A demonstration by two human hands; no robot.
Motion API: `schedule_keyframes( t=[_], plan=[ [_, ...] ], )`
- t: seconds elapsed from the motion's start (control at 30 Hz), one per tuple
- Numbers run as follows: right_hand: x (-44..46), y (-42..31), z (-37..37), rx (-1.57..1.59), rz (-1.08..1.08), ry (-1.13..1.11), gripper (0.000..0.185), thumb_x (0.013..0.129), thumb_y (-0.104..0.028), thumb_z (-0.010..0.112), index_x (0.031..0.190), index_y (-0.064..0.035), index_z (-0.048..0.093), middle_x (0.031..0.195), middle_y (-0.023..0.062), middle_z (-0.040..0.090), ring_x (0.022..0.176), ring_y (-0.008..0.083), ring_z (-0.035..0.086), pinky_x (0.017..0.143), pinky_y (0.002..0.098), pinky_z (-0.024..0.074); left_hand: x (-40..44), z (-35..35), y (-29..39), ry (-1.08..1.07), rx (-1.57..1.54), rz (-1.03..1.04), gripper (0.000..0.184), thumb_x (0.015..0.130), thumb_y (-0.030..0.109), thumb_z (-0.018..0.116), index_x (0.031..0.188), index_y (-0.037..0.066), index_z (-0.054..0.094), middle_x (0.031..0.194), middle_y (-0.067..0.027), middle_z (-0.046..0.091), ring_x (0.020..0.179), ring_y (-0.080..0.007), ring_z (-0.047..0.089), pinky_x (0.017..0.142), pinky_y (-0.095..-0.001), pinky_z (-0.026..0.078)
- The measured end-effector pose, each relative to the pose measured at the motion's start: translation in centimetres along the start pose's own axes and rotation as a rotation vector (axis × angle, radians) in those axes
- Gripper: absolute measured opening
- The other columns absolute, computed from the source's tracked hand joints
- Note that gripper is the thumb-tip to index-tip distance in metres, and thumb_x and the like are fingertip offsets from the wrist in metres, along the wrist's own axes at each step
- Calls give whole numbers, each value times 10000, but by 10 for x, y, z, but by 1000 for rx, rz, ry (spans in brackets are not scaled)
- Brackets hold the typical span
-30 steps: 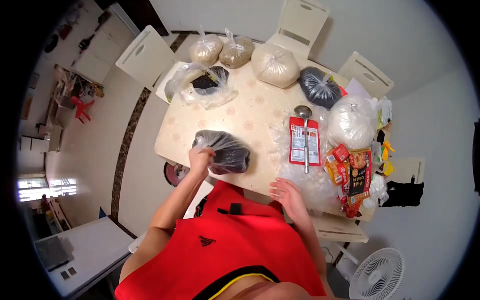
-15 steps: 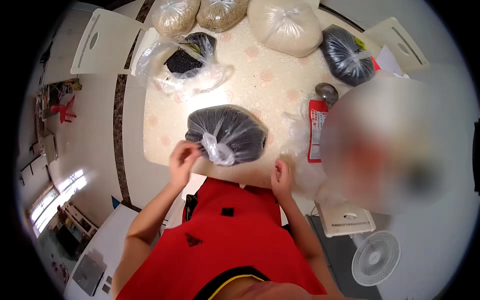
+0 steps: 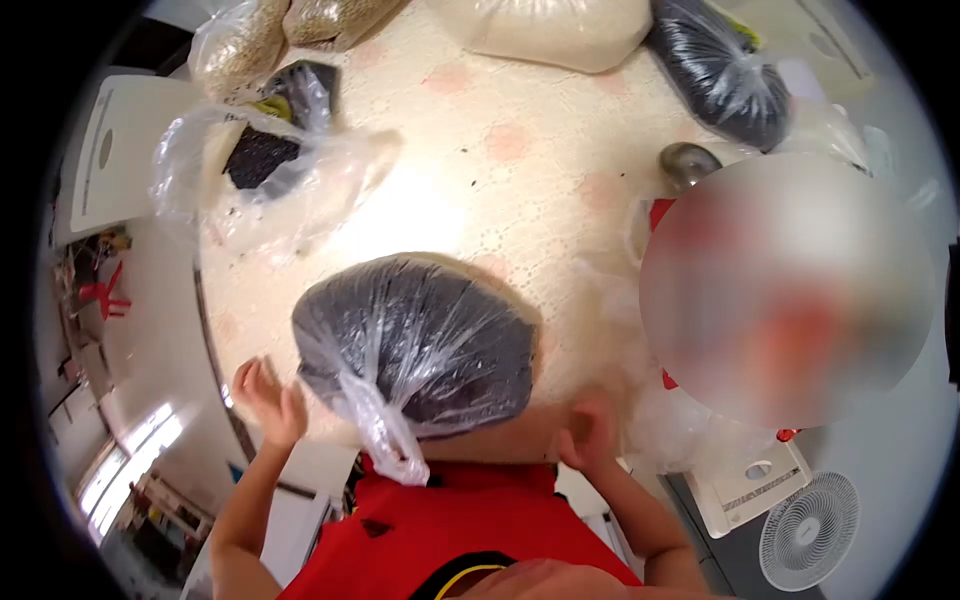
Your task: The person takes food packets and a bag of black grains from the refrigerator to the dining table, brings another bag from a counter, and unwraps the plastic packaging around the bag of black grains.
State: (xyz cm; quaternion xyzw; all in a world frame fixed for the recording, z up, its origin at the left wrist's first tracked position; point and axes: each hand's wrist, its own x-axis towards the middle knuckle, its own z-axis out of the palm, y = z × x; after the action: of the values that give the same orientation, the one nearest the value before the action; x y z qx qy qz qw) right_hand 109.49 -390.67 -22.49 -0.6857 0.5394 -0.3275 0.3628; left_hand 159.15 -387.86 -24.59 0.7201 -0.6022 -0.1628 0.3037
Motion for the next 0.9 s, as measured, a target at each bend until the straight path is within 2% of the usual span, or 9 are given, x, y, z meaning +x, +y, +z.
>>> schedule_keyframes(
  t=[0.1,0.2,0.3,0.4,0.5,0.6,0.77,0.87,0.9],
  plan=[
    [3,6,-4,-1,-34,-45,468,684,-120,715,1081,-32,484,968,153,537,871,322,534,813,420,448,-1,-2,-7,-35,1,68,584,939,296,460,1352,-70,270,1348,-181,236,1280,-312,306,1123,-479,214],
    [0,0,-2,89,24,-20,308,774,-78,567,1064,-26,476,938,120,502,862,227,489,778,336,410,2,0,-6,-7,-62,65,555,942,321,451,1335,-50,324,1326,-183,257,1257,-307,327,1101,-448,238],
    [-6,2,4,45,27,27,265,814,-47,527,1072,-21,473,971,100,493,892,179,477,776,307,402,-1,-4,-8,7,-87,98,513,964,345,417,1295,-43,361,1289,-170,314,1234,-289,351,1091,-415,247],
    [-3,-9,12,60,-28,185,229,840,-82,596,1048,-26,519,884,89,536,792,187,521,745,312,446,3,-20,-13,-20,43,123,467,980,331,406,1274,-32,395,1248,-154,361,1223,-278,362,1079,-405,259],
    [6,-22,16,34,-104,374,110,849,-82,610,916,-21,548,772,39,528,700,139,502,653,284,432,-1,-25,-1,39,-152,92,312,1004,262,407,1149,-7,476,1135,-107,449,1107,-215,419,1003,-332,314],
    [-22,-30,33,10,-174,624,96,822,-57,618,797,-28,530,698,56,510,631,175,503,585,307,421,-3,-14,-30,103,-372,100,221,1003,212,434,1061,11,506,1076,-77,477,1038,-182,433,954,-299,333],
    [-93,-59,136,-266,-851,293,219,733,-113,653,595,-93,484,569,83,459,500,260,488,462,371,400,5,-17,-53,53,-468,167,144,981,155,473,1019,26,522,1052,-85,490,1031,-199,432,951,-316,327],
    [-103,-31,214,-369,-435,-359,202,824,-162,551,687,-35,627,636,172,601,626,341,623,575,434,501,-6,-34,-29,-1,-147,334,146,954,130,495,1046,19,518,1107,-122,468,1074,-253,410,973,-366,312],
    [-93,4,248,-409,-275,-385,181,820,-160,540,735,-50,656,698,173,626,660,345,632,601,439,509,-13,-38,-15,10,-33,423,164,942,125,503,1065,16,515,1134,-137,454,1094,-275,398,982,-386,306]
  ],
)
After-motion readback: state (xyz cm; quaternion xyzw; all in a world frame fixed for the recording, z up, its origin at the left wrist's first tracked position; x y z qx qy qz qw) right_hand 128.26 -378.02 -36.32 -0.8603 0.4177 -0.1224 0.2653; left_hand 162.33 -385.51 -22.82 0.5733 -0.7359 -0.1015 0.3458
